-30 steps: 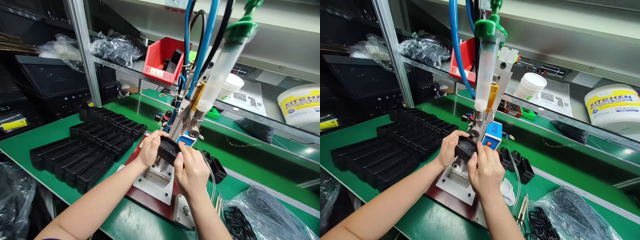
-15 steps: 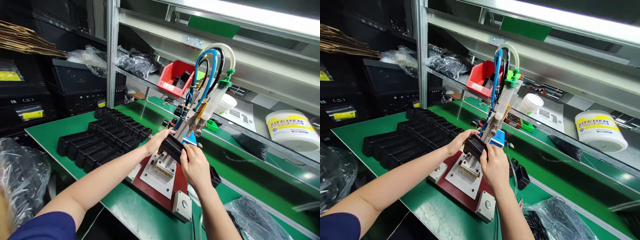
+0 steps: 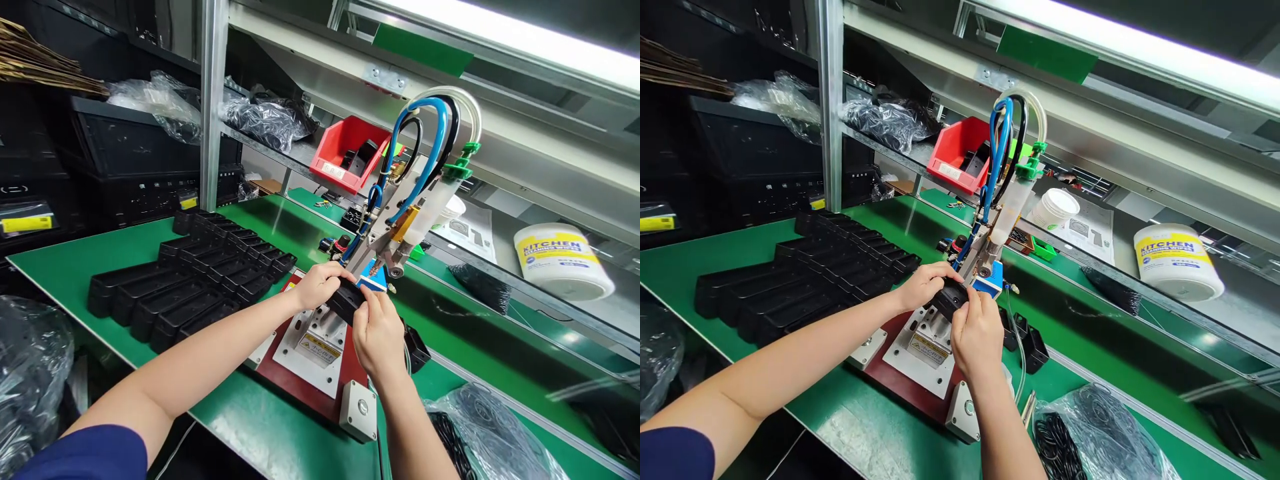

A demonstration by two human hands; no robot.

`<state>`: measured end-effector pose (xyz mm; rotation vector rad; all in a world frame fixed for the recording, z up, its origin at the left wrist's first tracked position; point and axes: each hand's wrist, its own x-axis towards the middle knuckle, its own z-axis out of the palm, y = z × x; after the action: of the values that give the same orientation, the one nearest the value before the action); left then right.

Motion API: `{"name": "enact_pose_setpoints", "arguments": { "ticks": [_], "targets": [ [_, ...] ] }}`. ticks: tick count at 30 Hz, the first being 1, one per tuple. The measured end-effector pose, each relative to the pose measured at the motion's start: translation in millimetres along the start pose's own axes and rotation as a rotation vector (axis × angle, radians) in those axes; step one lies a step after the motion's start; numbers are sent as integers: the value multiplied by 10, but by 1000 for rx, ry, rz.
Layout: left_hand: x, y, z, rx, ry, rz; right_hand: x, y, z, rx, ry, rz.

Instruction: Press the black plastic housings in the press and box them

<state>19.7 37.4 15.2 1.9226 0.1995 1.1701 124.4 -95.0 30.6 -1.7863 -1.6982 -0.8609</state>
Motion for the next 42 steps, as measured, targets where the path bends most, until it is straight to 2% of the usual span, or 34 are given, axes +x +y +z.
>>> {"name": "enact_pose_setpoints", "arguments": {
  "ticks": [6,10,16,19,22,24,27,30,34,42],
  "targets": [
    [-26,-6,65,48,83,0,-19,14,55,-129,85,-32],
    [-47,10,82,85,116,-11,-29,22,76,-126,106,-18],
    [-50,-32,96,85,123,-25,-27,22,117,-80,96,22],
    [-67,-51,71,-21,84,-100,-22,31,108,-28,76,61],
    [-113,-66,-25,-155,34,-173,-80,79,33,220,-6,148],
    [-160,-89,-116,-204,-15,-183,-175,128,-27,474,-55,278],
    [-231,-139,-227,-337,-143,-277,-341,193,-56,898,-140,502],
    [-276,-179,-258,-413,-206,-360,-423,232,-16,1203,-215,581],
    [-284,-199,-237,-417,-192,-351,-383,264,15,1288,-226,596],
    [-264,-186,-229,-374,-155,-299,-318,326,-18,1324,-219,534]
  ]
}}
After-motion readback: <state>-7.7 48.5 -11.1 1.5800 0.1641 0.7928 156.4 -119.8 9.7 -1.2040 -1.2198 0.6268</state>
